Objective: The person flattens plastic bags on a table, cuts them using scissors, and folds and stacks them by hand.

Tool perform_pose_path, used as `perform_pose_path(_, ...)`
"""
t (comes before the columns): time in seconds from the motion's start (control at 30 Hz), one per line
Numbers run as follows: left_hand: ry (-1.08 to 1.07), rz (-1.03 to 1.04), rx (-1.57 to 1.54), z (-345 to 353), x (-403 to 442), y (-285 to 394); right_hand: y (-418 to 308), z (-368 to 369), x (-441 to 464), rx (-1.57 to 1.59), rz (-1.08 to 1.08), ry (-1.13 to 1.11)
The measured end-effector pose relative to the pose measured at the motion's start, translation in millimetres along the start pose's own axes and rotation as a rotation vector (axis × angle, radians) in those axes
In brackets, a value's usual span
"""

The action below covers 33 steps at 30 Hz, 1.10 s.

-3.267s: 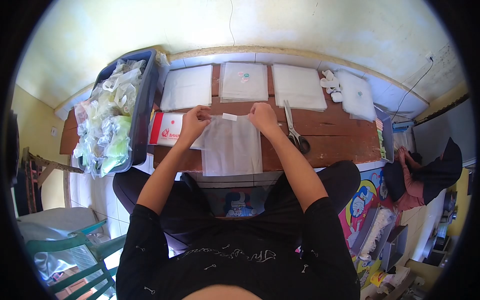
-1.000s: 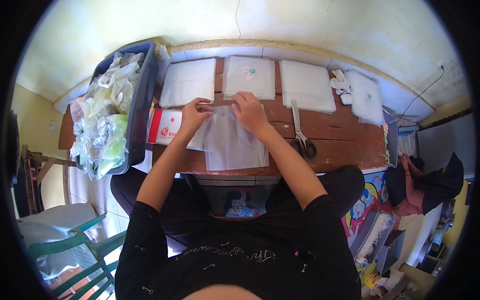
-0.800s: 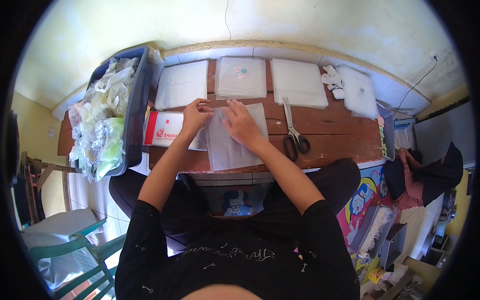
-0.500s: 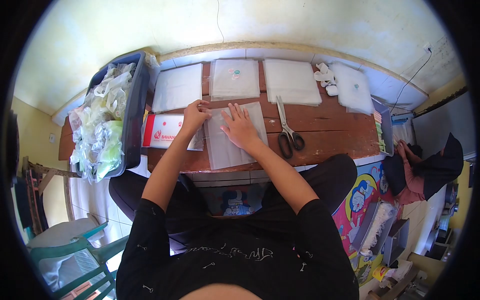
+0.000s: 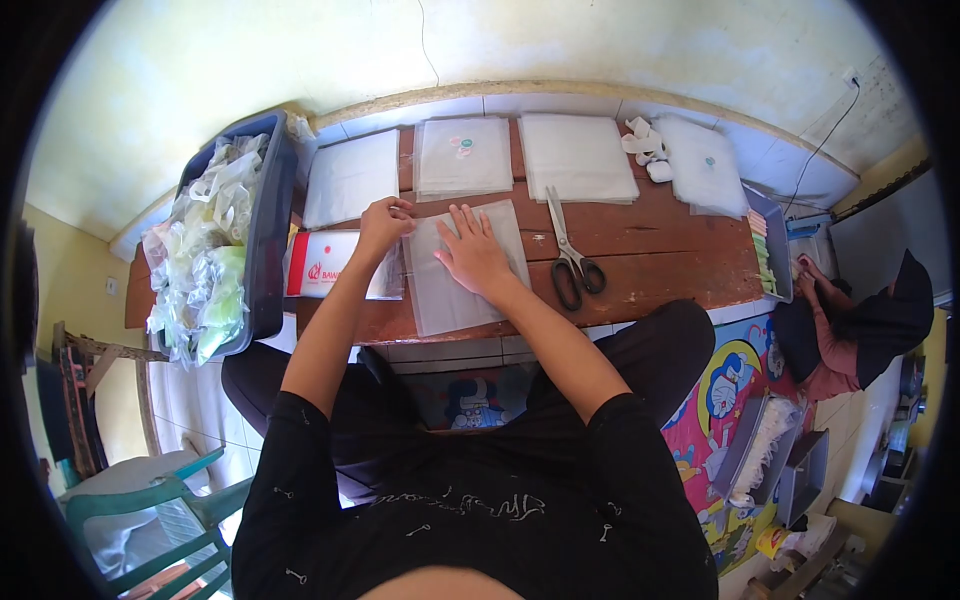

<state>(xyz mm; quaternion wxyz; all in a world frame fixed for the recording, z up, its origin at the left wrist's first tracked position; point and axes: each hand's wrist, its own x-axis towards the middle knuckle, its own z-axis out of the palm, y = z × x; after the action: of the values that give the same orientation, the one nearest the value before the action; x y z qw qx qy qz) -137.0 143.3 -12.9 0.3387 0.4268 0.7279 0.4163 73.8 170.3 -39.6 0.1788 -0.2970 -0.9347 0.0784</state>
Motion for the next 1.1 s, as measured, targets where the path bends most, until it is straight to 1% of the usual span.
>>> perform_pose_path(0.17,0.041,0.050,0.136,-3,-3,11,3,-1,4,-0.007,-0.015,0.015)
perform_pose_path(0.23,0.060,0.045,0.120,-3,-3,11,7,-1,8,-0.008,-0.019,0.011)
perform_pose_path(0.3,0.081,0.041,0.103,-3,-1,10,12,-4,12,0.001,-0.030,0.125)
perform_pose_path(0.33,0.079,0.039,0.080,-3,0,10,16,-9,15,-0.001,-0.033,0.127)
perform_pose_path(0.4,0.074,0.037,0.054,-3,0,10,26,-20,18,0.086,0.148,0.333)
perform_pose_path(0.43,0.083,0.046,0.007,-3,-1,10,31,-26,20,0.084,0.150,0.333)
perform_pose_path(0.5,0.089,0.055,-0.040,-3,-2,8,41,-39,22,0.166,0.516,0.321)
perform_pose_path(0.53,0.087,0.052,-0.056,-4,-2,7,45,-42,22,0.165,0.516,0.321)
perform_pose_path(0.6,0.084,0.051,-0.076,-5,-2,6,53,-48,21,0.210,0.694,0.261)
perform_pose_path(0.63,0.086,0.042,-0.086,-4,-2,4,55,-49,22,0.207,0.694,0.261)
perform_pose_path(0.7,0.087,0.034,-0.098,-1,-1,1,58,-51,23,0.239,0.735,0.130)
perform_pose_path(0.83,0.105,0.036,-0.128,1,2,-2,73,-27,27,0.236,0.759,0.127)
perform_pose_path(0.93,0.108,0.037,-0.138,0,2,-1,83,-16,32,0.250,0.750,0.178)
perform_pose_path(1.0,0.111,0.028,-0.144,-1,5,-1,90,-13,36,0.299,0.742,0.269)
perform_pose_path(1.03,0.112,0.034,-0.149,0,6,-2,91,-16,38,0.299,0.740,0.267)
perform_pose_path(1.1,0.114,0.042,-0.156,2,9,-3,95,-22,41,0.398,0.705,0.302)
